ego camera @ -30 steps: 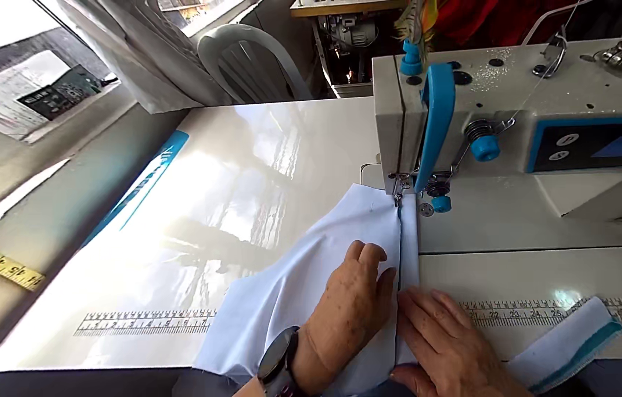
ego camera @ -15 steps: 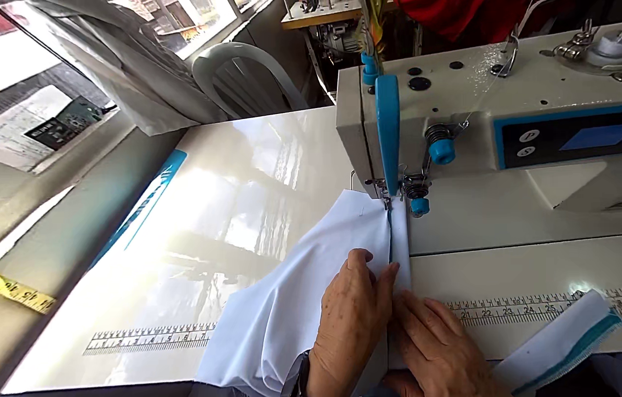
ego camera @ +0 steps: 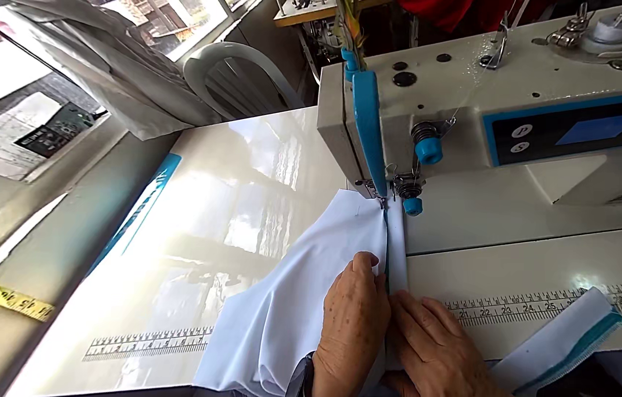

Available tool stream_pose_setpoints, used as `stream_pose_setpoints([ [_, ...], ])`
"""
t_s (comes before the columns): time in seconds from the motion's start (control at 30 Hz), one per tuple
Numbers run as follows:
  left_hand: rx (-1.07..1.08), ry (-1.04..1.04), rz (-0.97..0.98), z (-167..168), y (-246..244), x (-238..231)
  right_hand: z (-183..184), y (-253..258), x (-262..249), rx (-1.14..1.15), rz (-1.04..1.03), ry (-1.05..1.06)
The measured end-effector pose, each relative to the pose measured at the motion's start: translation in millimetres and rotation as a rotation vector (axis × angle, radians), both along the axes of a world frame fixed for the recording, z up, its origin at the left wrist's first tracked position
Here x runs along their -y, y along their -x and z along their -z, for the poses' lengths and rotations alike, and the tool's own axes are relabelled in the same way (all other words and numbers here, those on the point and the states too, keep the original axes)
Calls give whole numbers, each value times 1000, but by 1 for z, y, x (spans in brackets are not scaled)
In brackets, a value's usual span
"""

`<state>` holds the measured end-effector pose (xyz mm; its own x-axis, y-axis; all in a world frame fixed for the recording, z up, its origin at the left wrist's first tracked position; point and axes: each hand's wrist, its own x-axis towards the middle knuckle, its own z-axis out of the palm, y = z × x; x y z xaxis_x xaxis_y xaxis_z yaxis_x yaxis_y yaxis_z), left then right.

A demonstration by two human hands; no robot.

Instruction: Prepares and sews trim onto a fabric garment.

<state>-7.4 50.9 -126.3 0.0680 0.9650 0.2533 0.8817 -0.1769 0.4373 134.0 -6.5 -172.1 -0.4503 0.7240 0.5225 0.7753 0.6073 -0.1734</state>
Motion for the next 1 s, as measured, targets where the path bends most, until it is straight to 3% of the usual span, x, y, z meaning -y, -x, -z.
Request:
stream_pose_setpoints([
  [0.17,7,46,35,-7,9,-5,-1,-2,-9,-5,-60,-36],
  [0.33,-120,-217,127,-17,20,-9,-3,-3,-10,49,-70,-34],
  [0.7,-184,-248,259,8,12,-11,-5,-4,-11,35,-103,-7],
  [0.9,-125,-238,665,15,59,-44,-1,-5,-8,98,-116,-30],
  [1.0,-140,-215,806,21,81,-54,0,-8,-10,19,-188,-27],
])
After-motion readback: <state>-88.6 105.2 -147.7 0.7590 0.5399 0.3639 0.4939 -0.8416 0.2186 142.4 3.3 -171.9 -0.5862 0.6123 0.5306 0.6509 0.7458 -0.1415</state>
